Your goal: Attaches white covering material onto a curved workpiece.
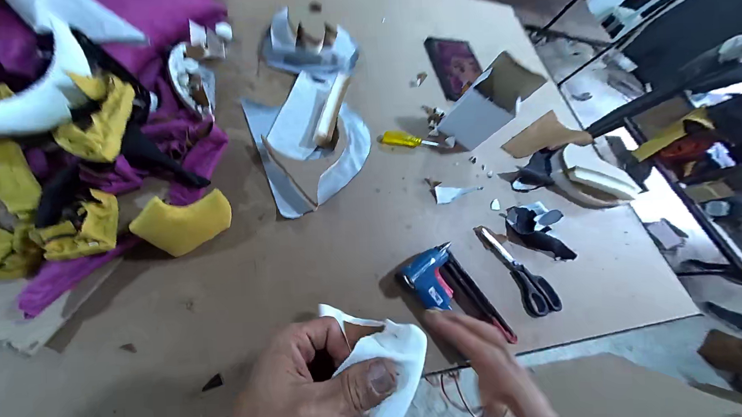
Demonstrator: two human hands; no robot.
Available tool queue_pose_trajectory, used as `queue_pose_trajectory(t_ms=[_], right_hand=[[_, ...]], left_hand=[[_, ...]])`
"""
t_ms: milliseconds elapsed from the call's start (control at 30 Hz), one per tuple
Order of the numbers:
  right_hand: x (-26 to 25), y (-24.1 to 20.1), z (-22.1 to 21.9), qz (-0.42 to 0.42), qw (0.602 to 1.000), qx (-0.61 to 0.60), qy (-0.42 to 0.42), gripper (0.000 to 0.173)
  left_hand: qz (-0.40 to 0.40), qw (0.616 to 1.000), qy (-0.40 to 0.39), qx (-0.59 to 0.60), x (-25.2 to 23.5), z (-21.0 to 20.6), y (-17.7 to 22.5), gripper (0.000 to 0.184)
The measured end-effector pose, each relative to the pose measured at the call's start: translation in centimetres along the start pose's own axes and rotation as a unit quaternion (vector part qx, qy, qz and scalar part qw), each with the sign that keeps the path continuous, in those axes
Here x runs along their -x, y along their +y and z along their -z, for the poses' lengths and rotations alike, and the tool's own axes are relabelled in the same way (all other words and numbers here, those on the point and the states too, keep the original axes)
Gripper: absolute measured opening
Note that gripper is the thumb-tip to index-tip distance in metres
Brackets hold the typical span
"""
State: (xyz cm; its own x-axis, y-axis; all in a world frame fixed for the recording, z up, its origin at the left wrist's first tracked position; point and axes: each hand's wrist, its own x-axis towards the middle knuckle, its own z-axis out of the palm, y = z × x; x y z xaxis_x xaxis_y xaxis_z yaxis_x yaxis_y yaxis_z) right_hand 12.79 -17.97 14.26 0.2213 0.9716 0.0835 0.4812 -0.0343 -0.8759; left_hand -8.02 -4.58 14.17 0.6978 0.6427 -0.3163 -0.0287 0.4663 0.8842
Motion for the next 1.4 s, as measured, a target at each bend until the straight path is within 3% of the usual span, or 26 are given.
queue_pose_trajectory(t_ms=[100, 167, 233, 300, 400, 533, 633, 767, 933, 1067, 1133, 1167, 1200, 1267, 1333, 1400], right_hand=[[-3.9, 1.5, -6.0, 0.067, 0.972, -0.221, 0.053, 0.069], [-6.3, 3.7, -8.7, 0.073, 0.915, -0.396, 0.009, 0.072], [-6.8, 4.8, -10.3, 0.09, 0.881, -0.462, -0.047, 0.069], [-6.0, 4.9, -11.2, 0.082, 0.881, -0.464, -0.043, 0.065], [-5.5, 5.3, -11.3, 0.089, 0.892, -0.441, -0.038, 0.064], [-6.9, 5.4, -11.2, 0.093, 0.883, -0.454, -0.082, 0.064], [-7.6, 6.2, -11.3, 0.075, 0.877, -0.468, -0.076, 0.059], [-8.1, 7.9, -12.2, -0.001, 0.858, -0.514, 0.018, 0.046], [-6.3, 6.5, -9.3, -0.125, 0.851, -0.496, 0.121, 0.076], [-4.0, 3.7, -5.3, -0.054, 0.907, -0.408, 0.095, 0.1], [-1.7, 6.1, -2.2, -0.052, 0.963, -0.232, 0.129, 0.082], [-0.1, 8.3, -0.6, -0.08, 0.981, -0.06, 0.168, 0.067], [1.2, 10.6, 0.6, -0.122, 0.964, 0.134, 0.192, 0.061], [2.6, 14.9, 1.8, -0.18, 0.905, 0.359, 0.14, 0.074], [2.5, 17.1, 2.3, -0.19, 0.887, 0.414, 0.075, 0.084], [1.7, 17.1, 3.2, -0.19, 0.894, 0.405, 0.024, 0.082]], left_hand=[[-0.02, 0.996, 0.088, 0.012, -0.1, -1.8, 1.0, 0.016], [-0.036, 0.992, 0.105, 0.065, 0.5, -2.1, -0.2, 0.01], [-0.047, 0.99, 0.107, 0.083, 1.4, -2.2, -1.8, 0.005], [-0.063, 0.99, 0.113, 0.053, 2.2, -2.0, -2.9, 0.004], [-0.089, 0.99, 0.112, -0.014, 2.6, -1.9, -2.8, 0.018], [-0.049, 0.991, 0.121, -0.024, 1.5, -2.4, -1.7, 0.015], [-0.148, 0.982, 0.112, -0.04, -0.5, -1.8, -3.8, 0.018], [-0.287, 0.937, 0.166, -0.111, -5.2, -1.6, -8.4, 0.037], [-0.312, 0.928, 0.14, -0.147, -7.7, -4.3, -10.3, 0.039], [-0.32, 0.918, 0.126, -0.2, -8.1, -4.6, -10.7, 0.038], [-0.318, 0.911, 0.106, -0.242, -8.4, -5.0, -11.7, 0.04], [-0.315, 0.906, 0.1, -0.266, -8.7, -5.3, -12.1, 0.041], [-0.313, 0.896, 0.098, -0.299, -9.0, -5.4, -12.6, 0.041], [-0.296, 0.863, 0.101, -0.397, -9.6, -5.3, -13.7, 0.04], [-0.266, 0.824, 0.095, -0.491, -10.0, -5.4, -15.1, 0.036], [-0.242, 0.789, 0.099, -0.556, -10.4, -5.8, -16.2, 0.032]])
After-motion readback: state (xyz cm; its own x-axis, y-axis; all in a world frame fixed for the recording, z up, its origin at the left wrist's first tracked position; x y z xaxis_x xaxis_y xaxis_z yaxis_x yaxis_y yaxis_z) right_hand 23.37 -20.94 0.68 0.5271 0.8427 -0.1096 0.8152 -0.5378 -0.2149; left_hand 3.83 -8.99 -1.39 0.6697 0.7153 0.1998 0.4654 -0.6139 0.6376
